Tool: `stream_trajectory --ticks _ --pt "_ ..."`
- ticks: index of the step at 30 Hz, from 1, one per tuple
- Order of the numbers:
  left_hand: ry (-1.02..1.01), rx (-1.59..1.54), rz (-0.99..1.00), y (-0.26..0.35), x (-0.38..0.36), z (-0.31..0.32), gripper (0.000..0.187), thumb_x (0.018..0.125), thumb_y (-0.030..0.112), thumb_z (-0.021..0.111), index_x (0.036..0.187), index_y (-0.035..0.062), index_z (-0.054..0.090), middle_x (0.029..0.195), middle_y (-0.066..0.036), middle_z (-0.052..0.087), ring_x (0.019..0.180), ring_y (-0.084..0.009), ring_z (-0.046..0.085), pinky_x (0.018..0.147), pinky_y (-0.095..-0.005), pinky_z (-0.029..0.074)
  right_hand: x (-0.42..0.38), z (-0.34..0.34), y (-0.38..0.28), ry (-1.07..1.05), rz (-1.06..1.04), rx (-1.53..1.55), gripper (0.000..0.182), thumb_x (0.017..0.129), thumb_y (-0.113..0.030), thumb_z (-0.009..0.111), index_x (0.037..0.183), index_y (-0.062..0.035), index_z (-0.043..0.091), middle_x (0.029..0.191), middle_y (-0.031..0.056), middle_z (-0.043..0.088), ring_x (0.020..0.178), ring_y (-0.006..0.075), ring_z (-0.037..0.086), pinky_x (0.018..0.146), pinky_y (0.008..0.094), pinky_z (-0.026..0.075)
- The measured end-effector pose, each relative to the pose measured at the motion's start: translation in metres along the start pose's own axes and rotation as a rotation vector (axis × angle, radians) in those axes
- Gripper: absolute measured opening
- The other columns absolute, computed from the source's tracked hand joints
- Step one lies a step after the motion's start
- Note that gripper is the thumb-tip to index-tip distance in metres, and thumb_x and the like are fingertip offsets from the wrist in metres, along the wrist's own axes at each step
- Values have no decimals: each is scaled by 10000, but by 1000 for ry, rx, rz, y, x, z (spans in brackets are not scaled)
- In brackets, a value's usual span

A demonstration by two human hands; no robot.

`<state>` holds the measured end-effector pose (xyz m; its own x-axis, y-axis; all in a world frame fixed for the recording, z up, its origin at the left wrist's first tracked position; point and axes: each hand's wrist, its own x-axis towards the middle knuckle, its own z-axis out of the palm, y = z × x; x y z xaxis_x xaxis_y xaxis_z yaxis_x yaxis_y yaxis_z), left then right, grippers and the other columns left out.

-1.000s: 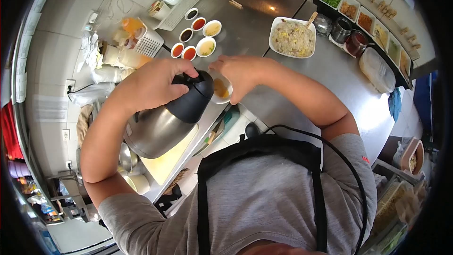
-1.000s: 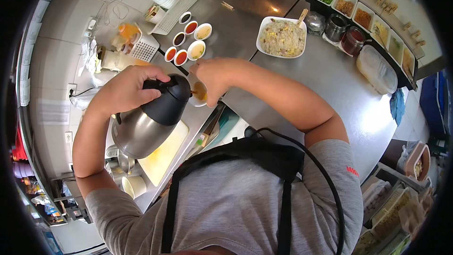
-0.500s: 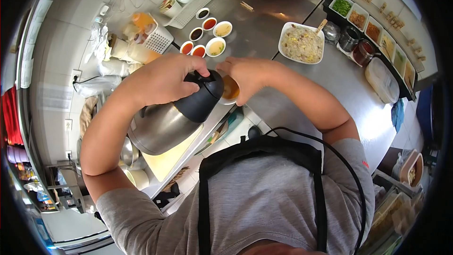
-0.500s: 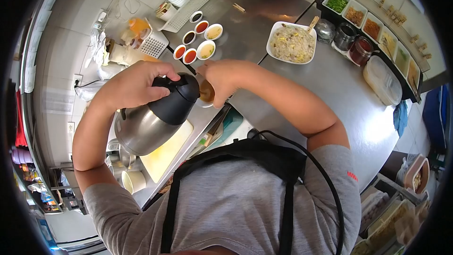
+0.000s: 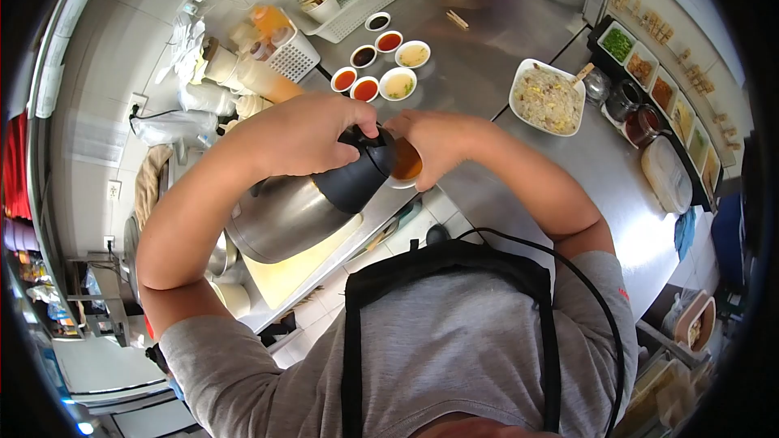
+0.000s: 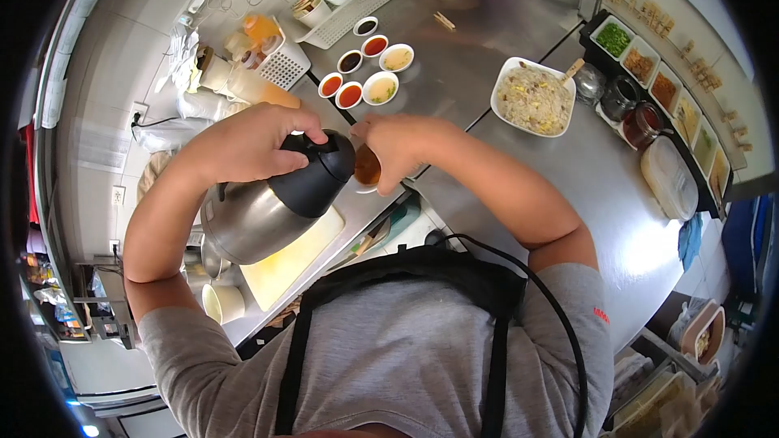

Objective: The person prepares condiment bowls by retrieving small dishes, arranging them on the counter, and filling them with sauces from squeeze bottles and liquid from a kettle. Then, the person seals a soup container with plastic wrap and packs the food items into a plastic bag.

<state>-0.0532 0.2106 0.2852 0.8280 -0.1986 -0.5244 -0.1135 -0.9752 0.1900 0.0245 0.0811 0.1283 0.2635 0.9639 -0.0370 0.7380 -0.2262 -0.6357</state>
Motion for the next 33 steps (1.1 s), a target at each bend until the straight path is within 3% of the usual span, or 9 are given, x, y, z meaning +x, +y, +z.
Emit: stream_trajectory --ticks 7,17,25,31,33 --pt "5 16 19 -32 -4 -3 286 671 76 589 951 29 555 850 -117 578 782 -240 557 700 -295 424 35 4 -4 -18 -56 28 696 455 -230 707 1055 8 447 976 150 483 871 269 538 725 340 453" --pt "22 -50 -69 -91 -22 -9 277 677 81 580 946 21 547 867 -113 586 798 -229 559 715 -289 422 93 -1 -18 -56 -92 -16 771 460 -234 703 1124 21 407 1031 168 484 924 276 521 761 330 445" --pt "153 -206 -66 -161 -55 -13 272 682 56 570 947 8 535 854 -89 573 793 -168 547 710 -257 415 157 -8 -37 -74 -176 -57 848 466 -232 713 1181 26 337 1066 198 451 995 297 473 849 328 393" --pt "438 -609 3 -222 -90 -21 311 686 -36 531 993 10 515 909 -35 548 842 -93 514 744 -224 413 210 -46 -52 -61 -220 -120 856 467 -229 713 1199 3 334 1124 188 425 1030 295 453 866 323 383" --pt "540 -715 26 -238 -100 -26 401 675 -64 524 1066 22 496 983 -27 533 849 -83 512 753 -219 419 226 -63 -57 -38 -254 -144 876 468 -222 714 1220 -13 318 1134 189 420 1041 291 447 870 321 379"
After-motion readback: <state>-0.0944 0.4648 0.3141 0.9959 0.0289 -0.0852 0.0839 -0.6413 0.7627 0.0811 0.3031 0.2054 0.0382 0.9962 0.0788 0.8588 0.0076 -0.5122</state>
